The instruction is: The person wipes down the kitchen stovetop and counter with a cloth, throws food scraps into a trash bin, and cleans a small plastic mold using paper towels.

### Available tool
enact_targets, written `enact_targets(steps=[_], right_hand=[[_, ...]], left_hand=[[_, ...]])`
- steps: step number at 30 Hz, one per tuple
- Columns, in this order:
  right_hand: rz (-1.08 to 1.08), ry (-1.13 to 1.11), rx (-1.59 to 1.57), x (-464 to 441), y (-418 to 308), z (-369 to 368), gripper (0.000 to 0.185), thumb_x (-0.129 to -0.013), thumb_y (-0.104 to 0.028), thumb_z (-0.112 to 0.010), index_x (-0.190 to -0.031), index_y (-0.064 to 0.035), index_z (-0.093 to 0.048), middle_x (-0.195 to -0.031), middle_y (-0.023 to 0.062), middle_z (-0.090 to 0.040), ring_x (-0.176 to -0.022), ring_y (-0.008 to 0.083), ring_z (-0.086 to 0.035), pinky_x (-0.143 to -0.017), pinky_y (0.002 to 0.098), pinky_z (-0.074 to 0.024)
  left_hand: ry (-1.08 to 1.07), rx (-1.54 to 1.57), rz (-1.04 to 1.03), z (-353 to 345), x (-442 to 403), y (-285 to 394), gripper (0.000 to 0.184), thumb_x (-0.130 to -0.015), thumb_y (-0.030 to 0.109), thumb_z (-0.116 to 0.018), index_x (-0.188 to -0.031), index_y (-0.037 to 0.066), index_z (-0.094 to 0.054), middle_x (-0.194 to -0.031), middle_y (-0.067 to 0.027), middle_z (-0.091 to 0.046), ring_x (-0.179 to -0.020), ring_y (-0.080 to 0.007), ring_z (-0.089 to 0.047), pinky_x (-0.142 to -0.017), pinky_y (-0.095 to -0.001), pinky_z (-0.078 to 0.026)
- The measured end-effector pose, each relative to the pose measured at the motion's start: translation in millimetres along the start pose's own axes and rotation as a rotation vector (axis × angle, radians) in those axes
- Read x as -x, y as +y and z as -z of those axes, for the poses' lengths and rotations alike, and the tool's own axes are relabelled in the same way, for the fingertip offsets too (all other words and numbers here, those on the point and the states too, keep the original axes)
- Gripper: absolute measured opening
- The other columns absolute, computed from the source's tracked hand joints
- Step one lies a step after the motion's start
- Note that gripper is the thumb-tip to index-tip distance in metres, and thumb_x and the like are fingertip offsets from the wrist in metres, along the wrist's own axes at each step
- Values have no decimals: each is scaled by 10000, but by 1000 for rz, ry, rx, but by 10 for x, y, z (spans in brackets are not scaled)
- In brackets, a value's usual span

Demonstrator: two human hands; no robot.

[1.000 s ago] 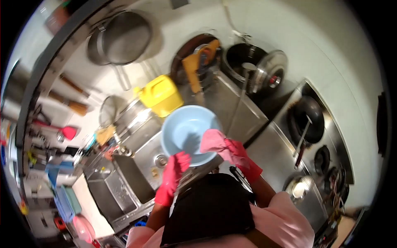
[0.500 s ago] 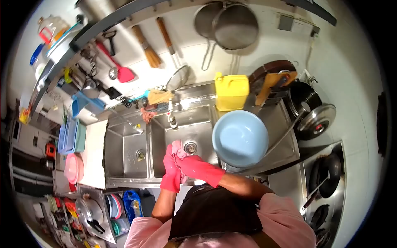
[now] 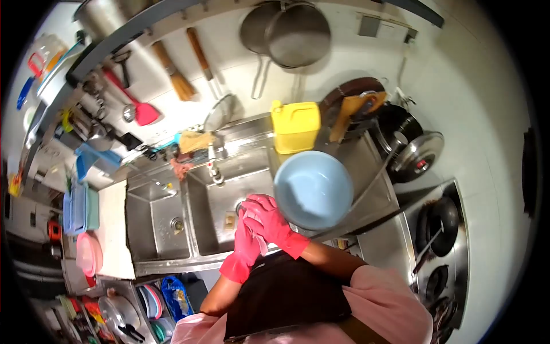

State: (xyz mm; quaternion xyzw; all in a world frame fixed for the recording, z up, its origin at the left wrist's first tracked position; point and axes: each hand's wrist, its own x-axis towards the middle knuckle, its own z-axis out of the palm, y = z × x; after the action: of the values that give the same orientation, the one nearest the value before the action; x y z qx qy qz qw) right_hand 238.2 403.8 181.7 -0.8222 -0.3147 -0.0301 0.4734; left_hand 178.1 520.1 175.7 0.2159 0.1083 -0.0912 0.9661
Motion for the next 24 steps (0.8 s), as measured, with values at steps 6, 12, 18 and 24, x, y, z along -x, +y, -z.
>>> enact_targets(steps=[6, 12, 18, 24], right_hand=[[-560, 624, -228, 394, 609, 786, 238, -987, -255, -596, -1085, -47, -657, -910, 180, -703, -709, 223, -709, -637, 354, -548], [-853, 818, 287, 2218, 1624, 1868, 283, -963, -312, -609, -1052, -44, -626, -891, 161, -720, -777, 317, -711, -684, 431, -544], [-1176, 511, 1157, 3391, 2256, 2001, 316, -867, -357, -641, -1078, -134, -716, -1030, 159, -714, -993, 374, -668, -840, 486, -536], [-1291, 488, 382, 2130, 2770, 1889, 469, -884, -524, -603, -939, -78, -736, -991, 198, -721, -950, 409, -689, -823, 516, -536]], left_hand=[[-138, -378, 338, -259, -132, -547, 526, -1058, 349, -509, -1464, 18, -464, -1453, -118, -547, -1332, -244, -529, -1133, -394, -408], [89, -702, 168, -67, -509, -294, 419, -1027, 254, -600, -1379, 27, -583, -1317, -102, -653, -1213, -213, -612, -1086, -335, -438], [371, -1127, 86, 627, -624, -218, 450, -1004, 216, -633, -1414, 48, -558, -1378, -100, -613, -1270, -185, -555, -1070, -322, -419], [404, -1208, 201, 909, -782, -563, 751, -970, 313, -670, -1562, 25, -309, -1415, -133, -576, -1184, -206, -587, -903, -311, -482]])
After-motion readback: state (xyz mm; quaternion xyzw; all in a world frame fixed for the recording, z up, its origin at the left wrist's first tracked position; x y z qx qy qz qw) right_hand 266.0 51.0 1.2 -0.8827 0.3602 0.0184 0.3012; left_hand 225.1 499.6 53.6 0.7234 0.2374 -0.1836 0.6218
